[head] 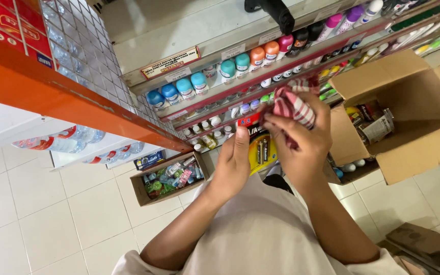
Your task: Wiping down battery packs with a cloth, scanning their barcodes, and hanging them back on a display shelf.
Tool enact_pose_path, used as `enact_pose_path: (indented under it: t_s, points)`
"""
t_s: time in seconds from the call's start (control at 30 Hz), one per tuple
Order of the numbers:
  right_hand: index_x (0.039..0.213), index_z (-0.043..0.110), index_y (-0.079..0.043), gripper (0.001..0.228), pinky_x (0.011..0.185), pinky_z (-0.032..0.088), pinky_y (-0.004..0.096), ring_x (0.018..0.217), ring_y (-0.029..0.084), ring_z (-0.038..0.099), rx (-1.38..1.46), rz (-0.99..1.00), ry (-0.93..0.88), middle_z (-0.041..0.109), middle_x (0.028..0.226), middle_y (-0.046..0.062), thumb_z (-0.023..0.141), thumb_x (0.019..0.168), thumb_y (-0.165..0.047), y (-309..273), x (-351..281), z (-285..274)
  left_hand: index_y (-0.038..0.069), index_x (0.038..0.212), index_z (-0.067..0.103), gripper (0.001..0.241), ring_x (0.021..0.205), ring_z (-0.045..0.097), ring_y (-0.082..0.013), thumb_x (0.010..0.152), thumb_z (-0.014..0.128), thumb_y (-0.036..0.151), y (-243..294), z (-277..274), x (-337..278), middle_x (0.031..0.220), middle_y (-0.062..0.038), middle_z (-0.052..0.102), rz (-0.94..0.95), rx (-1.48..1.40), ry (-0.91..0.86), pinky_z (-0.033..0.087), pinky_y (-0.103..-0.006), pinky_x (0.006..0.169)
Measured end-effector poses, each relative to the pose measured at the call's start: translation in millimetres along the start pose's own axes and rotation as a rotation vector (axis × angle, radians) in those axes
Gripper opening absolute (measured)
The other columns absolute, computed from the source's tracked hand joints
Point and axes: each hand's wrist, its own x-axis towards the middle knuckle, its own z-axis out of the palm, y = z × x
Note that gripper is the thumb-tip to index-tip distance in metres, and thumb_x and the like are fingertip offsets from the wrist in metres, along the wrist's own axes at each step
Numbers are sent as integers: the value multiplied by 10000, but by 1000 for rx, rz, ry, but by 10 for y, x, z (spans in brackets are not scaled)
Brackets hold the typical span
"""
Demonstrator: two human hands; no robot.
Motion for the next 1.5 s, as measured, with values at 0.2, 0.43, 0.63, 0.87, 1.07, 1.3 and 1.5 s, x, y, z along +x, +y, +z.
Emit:
enact_pose_path:
  t_s: [0.2,0.43,0.63,0.87,1.07,1.3,1.5]
  points:
    - [1076,775,-140,313,1063,525,433,1258,326,592,-47,-120,-53,565,1334,138,916,821,-24,-163,-11,-12,-68,1300,631,641,1038,565,-142,1196,243,431,-179,-97,6,1154,-97,651,39,17,26,493,-301,952]
    - [1151,774,-143,299,1055,527,377,1269,302,616,-101,48,17,567,1377,129,911,914,-22,14,38,-172,-93,1454,523,679,1289,586,-181,1168,224,445,396,-58,-92,1614,-144,474,185,-17,-15,446,-318,1146]
    - [1126,763,-133,355,1092,497,399,1314,337,569,-118,-52,54,509,1394,159,935,840,-15,-199,-7,-353,-46,1570,370,658,1404,549,-208,1152,265,451,411,-43,-85,1551,-193,533,245,-9,69,410,-337,1204]
    - [1093,757,-125,314,1088,539,387,1276,287,616,56,-13,-2,532,1391,151,936,848,-44,-306,15,-298,0,1554,465,616,1178,617,-163,1176,259,440,295,63,-83,1404,-141,631,251,247,84,495,-287,1045]
    - [1026,762,-85,248,1033,533,404,1215,310,628,0,16,-46,580,1316,169,903,824,-59,49,20,-156,-100,1325,637,637,961,583,-181,1176,275,403,-90,-48,-98,1127,-174,644,-42,175,198,524,-308,866]
    - [1150,747,-91,217,1156,449,361,1312,289,575,111,104,122,534,1394,171,843,962,-41,242,-19,-373,-40,1536,464,615,1205,604,-130,1168,257,406,261,241,58,1413,-89,621,220,24,228,485,-269,1080]
    - [1229,596,-26,445,1098,410,474,1260,395,505,299,-75,-114,484,1373,232,792,847,-141,115,191,-447,-37,1439,558,565,1069,595,-153,1239,274,408,-680,473,95,1156,-142,650,144,-8,146,519,-304,980]
